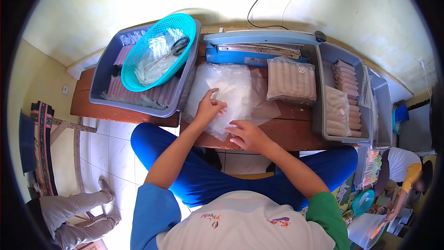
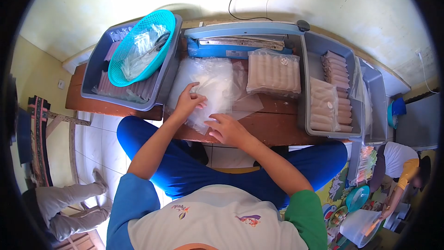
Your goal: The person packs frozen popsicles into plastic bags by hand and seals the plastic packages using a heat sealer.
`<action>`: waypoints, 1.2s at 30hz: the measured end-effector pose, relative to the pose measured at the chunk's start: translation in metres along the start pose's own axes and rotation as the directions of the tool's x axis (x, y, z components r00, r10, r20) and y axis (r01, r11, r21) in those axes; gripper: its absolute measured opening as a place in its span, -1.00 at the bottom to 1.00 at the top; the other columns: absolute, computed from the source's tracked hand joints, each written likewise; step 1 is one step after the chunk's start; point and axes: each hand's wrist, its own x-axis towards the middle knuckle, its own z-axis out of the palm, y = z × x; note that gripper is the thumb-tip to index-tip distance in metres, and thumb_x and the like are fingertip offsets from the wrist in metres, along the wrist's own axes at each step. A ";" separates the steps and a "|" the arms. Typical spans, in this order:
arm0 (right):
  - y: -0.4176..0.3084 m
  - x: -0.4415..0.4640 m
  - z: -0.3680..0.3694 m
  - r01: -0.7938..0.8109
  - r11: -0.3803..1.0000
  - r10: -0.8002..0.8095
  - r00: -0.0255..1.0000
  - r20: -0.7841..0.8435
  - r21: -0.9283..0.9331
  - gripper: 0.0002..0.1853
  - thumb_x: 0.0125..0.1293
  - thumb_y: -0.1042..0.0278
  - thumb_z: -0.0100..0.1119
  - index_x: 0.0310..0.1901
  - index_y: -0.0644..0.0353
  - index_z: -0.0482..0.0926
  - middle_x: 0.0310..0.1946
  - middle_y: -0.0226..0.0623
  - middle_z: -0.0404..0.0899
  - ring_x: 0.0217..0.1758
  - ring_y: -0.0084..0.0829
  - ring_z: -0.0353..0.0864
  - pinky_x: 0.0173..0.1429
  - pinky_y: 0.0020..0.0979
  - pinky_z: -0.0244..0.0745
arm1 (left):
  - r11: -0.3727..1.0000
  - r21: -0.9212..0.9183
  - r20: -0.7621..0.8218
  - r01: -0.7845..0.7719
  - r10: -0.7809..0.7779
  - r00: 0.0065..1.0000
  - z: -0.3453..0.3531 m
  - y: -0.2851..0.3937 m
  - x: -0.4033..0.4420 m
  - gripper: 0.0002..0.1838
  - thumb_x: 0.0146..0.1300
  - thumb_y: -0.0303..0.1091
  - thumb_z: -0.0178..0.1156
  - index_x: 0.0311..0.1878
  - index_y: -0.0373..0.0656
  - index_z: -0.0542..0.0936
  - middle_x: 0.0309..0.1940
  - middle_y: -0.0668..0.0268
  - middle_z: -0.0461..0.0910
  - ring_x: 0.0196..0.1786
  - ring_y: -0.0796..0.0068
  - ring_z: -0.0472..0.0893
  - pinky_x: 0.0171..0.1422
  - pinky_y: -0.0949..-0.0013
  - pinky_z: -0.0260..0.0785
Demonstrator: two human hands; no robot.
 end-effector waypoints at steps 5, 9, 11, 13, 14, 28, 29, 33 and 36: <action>0.013 -0.013 -0.024 -0.293 0.950 0.304 0.948 -0.094 0.109 -0.63 0.17 0.38 0.31 0.04 0.18 0.59 0.09 -0.02 0.52 0.15 0.00 0.52 0.28 -0.12 0.42 | 0.940 0.331 -0.084 -0.088 0.122 0.989 -0.008 -0.002 0.019 -0.30 0.12 -0.58 0.29 0.37 -0.18 0.33 -0.42 0.18 0.66 -0.40 0.42 0.67 -0.28 0.35 0.51; 0.042 -0.026 -0.031 -0.332 0.936 0.303 0.929 -0.215 -0.115 -0.61 0.18 0.38 0.30 0.07 0.20 0.57 0.15 0.02 0.49 0.23 0.03 0.47 0.35 -0.12 0.37 | 0.835 0.540 -0.183 -0.108 0.242 0.953 -0.010 -0.001 0.023 -0.29 0.11 -0.57 0.30 0.37 -0.16 0.33 -0.33 0.13 0.66 -0.35 0.28 0.66 -0.20 0.23 0.50; 0.048 -0.037 -0.022 -0.369 0.903 0.334 0.925 -0.183 -0.219 -0.60 0.20 0.37 0.28 0.10 0.21 0.56 0.22 0.07 0.42 0.33 0.05 0.37 0.41 -0.08 0.29 | 0.795 0.596 -0.189 -0.111 0.274 0.943 -0.008 0.000 0.020 -0.29 0.11 -0.56 0.31 0.38 -0.15 0.33 -0.25 0.10 0.66 -0.31 0.23 0.67 -0.17 0.21 0.50; 0.042 -0.038 -0.017 -0.368 0.891 0.331 0.928 -0.174 -0.268 -0.59 0.21 0.35 0.27 0.11 0.19 0.56 0.25 0.08 0.40 0.36 0.06 0.34 0.43 -0.05 0.25 | 0.794 0.587 -0.169 -0.156 0.308 0.936 -0.004 0.002 0.016 -0.27 0.12 -0.50 0.34 0.40 -0.10 0.33 0.01 0.00 0.59 -0.01 0.12 0.63 0.06 0.18 0.47; 0.040 -0.038 -0.014 -0.366 0.875 0.329 0.930 -0.165 -0.316 -0.58 0.21 0.34 0.26 0.13 0.18 0.56 0.27 0.10 0.38 0.38 0.08 0.31 0.45 -0.02 0.22 | 0.794 0.588 -0.168 -0.156 0.308 0.936 -0.002 0.003 0.012 -0.27 0.12 -0.50 0.34 0.40 -0.10 0.33 0.01 0.00 0.59 -0.01 0.12 0.63 0.06 0.18 0.47; 0.023 -0.032 -0.039 -0.373 0.912 0.332 0.915 -0.230 -0.167 -0.64 0.18 0.41 0.28 0.04 0.21 0.60 0.19 0.05 0.46 0.29 0.04 0.41 0.36 -0.09 0.34 | 0.470 0.708 0.178 -0.527 0.603 0.777 0.030 0.010 -0.011 -0.60 0.17 -0.32 0.35 0.10 -0.13 0.60 0.25 0.02 0.47 0.31 -0.03 0.43 0.40 0.07 0.25; 0.020 -0.031 -0.048 -0.364 0.918 0.321 0.915 -0.243 -0.159 -0.64 0.17 0.44 0.30 0.04 0.22 0.60 0.16 0.03 0.49 0.25 0.02 0.46 0.33 -0.13 0.39 | 0.465 0.703 0.189 -0.538 0.607 0.772 0.037 0.016 -0.012 -0.60 0.17 -0.32 0.35 0.10 -0.13 0.60 0.25 0.02 0.47 0.31 -0.03 0.43 0.40 0.07 0.25; 0.008 -0.028 -0.089 -0.349 0.928 0.291 0.899 -0.328 -0.132 -0.72 0.17 0.47 0.26 -0.05 0.26 0.62 -0.02 -0.06 0.59 0.09 -0.06 0.57 0.18 -0.16 0.50 | 0.543 0.545 0.225 -0.639 0.639 0.735 0.079 0.045 -0.014 -0.65 0.17 -0.37 0.36 0.05 -0.15 0.62 0.16 0.09 0.55 0.25 0.02 0.49 0.34 0.13 0.33; 0.006 -0.033 -0.126 -0.344 0.933 0.272 0.864 -0.423 -0.104 -0.77 0.18 0.51 0.25 -0.11 0.25 0.64 -0.16 -0.12 0.65 -0.07 -0.11 0.63 0.03 -0.21 0.56 | 0.540 0.455 0.280 -0.708 0.668 0.689 0.116 0.068 -0.008 -0.67 0.17 -0.40 0.36 0.02 -0.17 0.63 0.10 0.09 0.58 0.19 0.02 0.53 0.28 0.14 0.38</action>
